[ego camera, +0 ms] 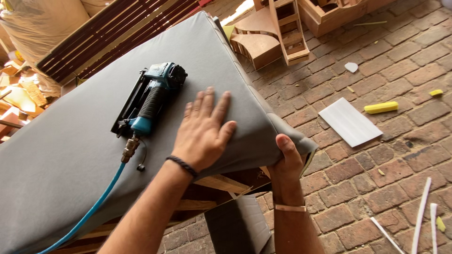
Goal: The person stretches and secures gray fabric over a wooden bench seat using a pneumatic staple gun. They repeatedly pull the fabric taut, fold edges, and drive staples along the underside of the seat frame.
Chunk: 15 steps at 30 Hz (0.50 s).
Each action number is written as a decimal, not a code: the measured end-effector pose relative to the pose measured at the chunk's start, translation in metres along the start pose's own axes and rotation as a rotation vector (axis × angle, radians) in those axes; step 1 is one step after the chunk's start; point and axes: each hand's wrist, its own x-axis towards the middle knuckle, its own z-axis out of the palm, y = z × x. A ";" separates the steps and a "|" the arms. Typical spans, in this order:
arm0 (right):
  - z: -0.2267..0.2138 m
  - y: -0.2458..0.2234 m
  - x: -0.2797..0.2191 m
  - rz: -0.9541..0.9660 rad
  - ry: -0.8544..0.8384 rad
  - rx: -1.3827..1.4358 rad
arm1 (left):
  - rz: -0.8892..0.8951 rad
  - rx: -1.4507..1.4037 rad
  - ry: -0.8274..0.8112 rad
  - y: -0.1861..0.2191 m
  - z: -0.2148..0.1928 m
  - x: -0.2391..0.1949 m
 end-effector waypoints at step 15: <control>0.023 0.002 -0.016 -0.050 -0.039 -0.219 | 0.258 0.081 -0.020 0.032 -0.001 0.017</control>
